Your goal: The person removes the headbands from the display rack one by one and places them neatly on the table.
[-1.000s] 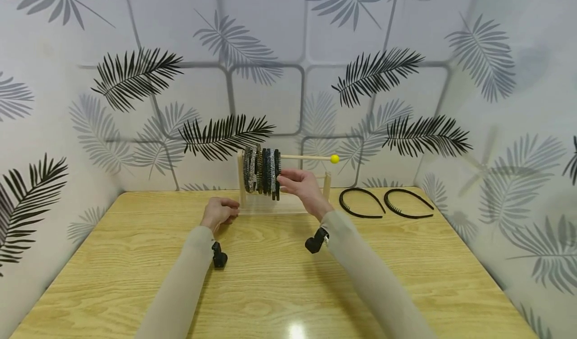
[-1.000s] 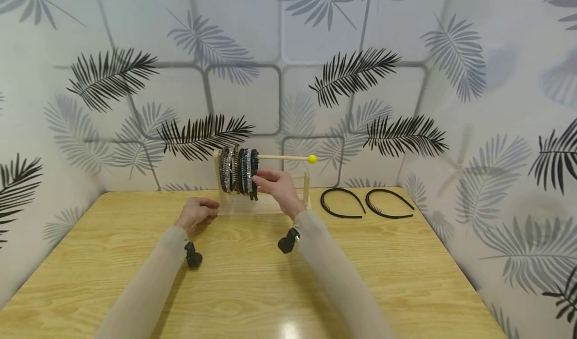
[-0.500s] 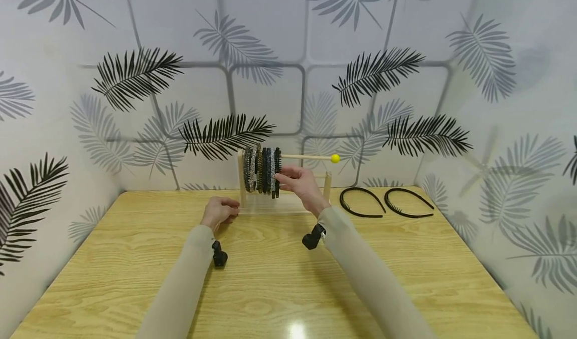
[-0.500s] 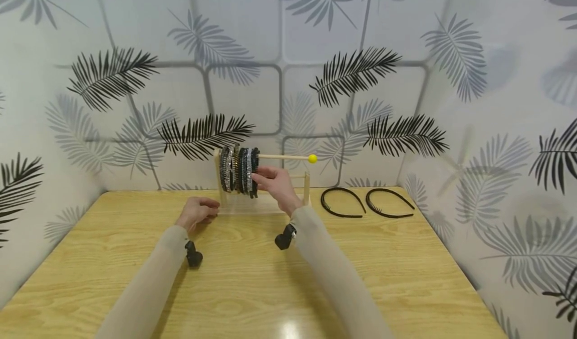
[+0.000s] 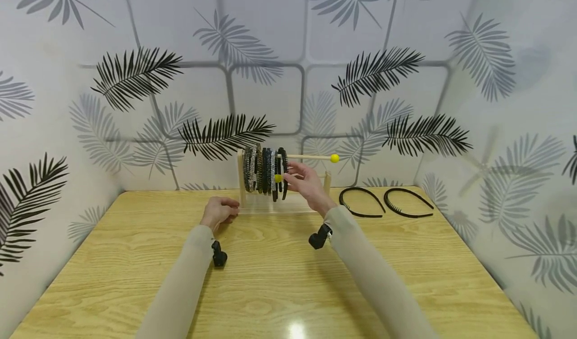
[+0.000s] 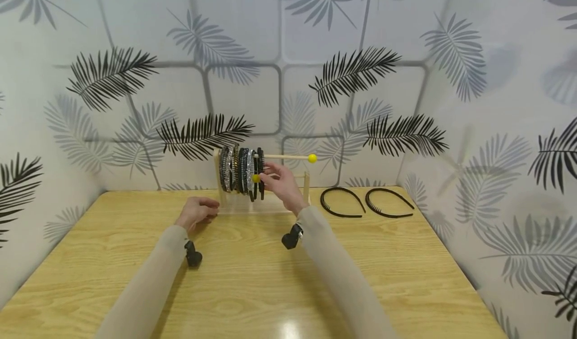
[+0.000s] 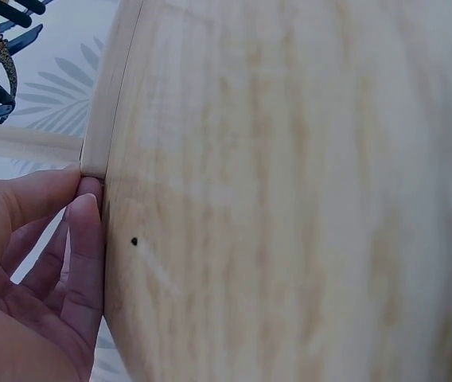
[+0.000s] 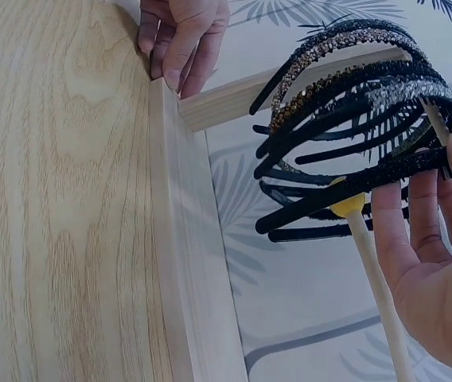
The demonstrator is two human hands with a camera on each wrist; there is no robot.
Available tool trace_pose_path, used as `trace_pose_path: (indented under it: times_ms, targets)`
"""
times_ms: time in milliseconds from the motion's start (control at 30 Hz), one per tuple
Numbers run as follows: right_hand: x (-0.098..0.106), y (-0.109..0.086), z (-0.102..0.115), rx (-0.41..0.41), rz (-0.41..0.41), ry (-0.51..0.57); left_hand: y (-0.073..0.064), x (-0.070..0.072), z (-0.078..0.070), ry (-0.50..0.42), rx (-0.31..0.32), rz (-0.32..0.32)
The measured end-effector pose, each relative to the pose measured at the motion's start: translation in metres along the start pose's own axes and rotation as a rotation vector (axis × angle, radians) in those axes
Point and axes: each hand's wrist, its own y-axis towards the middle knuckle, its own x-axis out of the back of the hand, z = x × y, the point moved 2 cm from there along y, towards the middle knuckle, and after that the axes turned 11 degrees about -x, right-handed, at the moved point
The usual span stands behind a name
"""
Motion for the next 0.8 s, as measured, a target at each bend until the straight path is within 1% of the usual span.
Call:
trace_pose_path:
  times_ms: [167,433,533,800]
  targets:
    - [0.008,-0.003,-0.002,0.005,0.022,-0.006,0.000,0.000,0.001,0.000,-0.004,0.003]
    - [0.024,-0.005,-0.005,0.001,0.032,-0.023,0.001,0.000,0.001,-0.006,0.001,0.003]
    - [0.030,-0.006,-0.006,0.006,0.028,-0.038,0.001,0.001,0.002,-0.008,0.004,0.005]
    - [0.047,-0.009,-0.011,0.027,0.018,-0.028,0.000,0.001,0.002,-0.002,0.004,-0.004]
